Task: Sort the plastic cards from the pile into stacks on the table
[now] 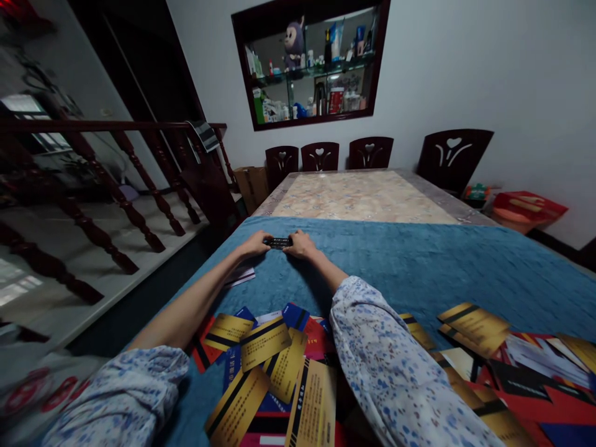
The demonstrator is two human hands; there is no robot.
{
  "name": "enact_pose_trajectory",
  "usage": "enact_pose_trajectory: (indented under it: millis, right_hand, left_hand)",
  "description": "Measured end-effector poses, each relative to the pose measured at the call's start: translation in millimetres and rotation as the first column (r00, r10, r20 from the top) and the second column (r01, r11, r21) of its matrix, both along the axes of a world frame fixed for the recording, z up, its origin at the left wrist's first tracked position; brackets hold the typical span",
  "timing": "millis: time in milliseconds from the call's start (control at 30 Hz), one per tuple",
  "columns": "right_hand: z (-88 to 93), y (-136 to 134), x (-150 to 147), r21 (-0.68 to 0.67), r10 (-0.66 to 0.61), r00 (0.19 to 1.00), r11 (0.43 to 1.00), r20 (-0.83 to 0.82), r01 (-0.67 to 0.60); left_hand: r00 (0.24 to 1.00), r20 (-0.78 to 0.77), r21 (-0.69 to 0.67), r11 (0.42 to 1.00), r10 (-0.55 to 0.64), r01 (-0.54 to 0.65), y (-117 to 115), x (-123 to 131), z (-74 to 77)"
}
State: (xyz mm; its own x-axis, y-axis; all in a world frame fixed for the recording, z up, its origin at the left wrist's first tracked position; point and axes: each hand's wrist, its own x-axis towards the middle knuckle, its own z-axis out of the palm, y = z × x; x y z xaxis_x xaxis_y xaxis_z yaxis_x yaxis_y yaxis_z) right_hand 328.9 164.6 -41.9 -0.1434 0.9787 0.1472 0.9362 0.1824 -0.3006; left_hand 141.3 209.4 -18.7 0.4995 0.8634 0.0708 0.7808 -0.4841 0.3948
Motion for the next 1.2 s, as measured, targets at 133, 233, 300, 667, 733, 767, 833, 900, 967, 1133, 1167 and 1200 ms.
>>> enact_pose_trajectory:
  millis: [133, 233, 300, 667, 733, 767, 833, 900, 967, 1133, 1167, 1200]
  right_hand:
    - [4.4, -7, -5, -0.035, -0.045, 0.999, 0.998, -0.016, 0.044]
    - [8.7, -12, -8, -0.073, -0.079, 0.997, 0.994, -0.013, 0.077]
    - [10.3, -15, -9, -0.085, -0.090, 0.996, 0.992, -0.010, 0.089]
    - [8.4, -17, -9, -0.110, -0.114, 0.993, 0.987, -0.008, 0.113]
    - [8.8, -16, -11, -0.115, -0.119, 0.993, 0.986, -0.004, 0.118]
    - [8.9, -15, -11, -0.116, -0.118, 0.993, 0.986, -0.001, 0.117]
    - [8.8, -12, -11, -0.120, -0.107, 0.994, 0.987, 0.015, 0.108]
    - [8.2, -9, -11, -0.116, -0.097, 0.995, 0.988, 0.029, 0.100]
    - [7.3, -8, -9, -0.103, -0.091, 0.995, 0.990, 0.031, 0.094]
    - [6.8, -11, -5, -0.066, -0.077, 0.997, 0.995, -0.002, 0.077]
    - [7.6, -13, -4, -0.058, -0.071, 0.997, 0.996, -0.009, 0.071]
    - [8.8, -15, -4, -0.051, -0.063, 0.998, 0.997, -0.016, 0.062]
  left_hand:
    - [0.994, -0.106, 0.045, 0.999, -0.026, 0.031, -3, -1, -0.2]
    - [0.994, -0.108, 0.086, 0.996, -0.007, 0.017, -5, -2, -0.6]
    - [0.995, -0.103, 0.106, 0.994, 0.003, 0.008, -5, -2, -1.9]
    - [0.994, -0.102, 0.094, 0.995, 0.031, -0.022, -13, 1, -3.4]
    - [0.994, -0.107, 0.078, 0.997, 0.024, -0.015, -15, 0, -1.6]
    - [0.993, -0.113, 0.075, 0.997, 0.023, -0.015, -16, 0, -0.7]
    - [0.992, -0.119, 0.076, 0.997, 0.031, -0.022, -19, -1, 1.3]
    - [0.993, -0.112, 0.080, 0.996, 0.046, -0.037, -22, -3, 3.6]
    - [0.994, -0.098, 0.085, 0.996, 0.050, -0.042, -25, -5, 6.0]
    - [0.996, -0.073, 0.085, 0.996, 0.046, -0.040, -32, -14, 11.6]
    - [0.996, -0.071, 0.083, 0.995, 0.054, -0.048, -33, -15, 12.5]
    - [0.996, -0.068, 0.081, 0.995, 0.065, -0.059, -34, -16, 13.3]
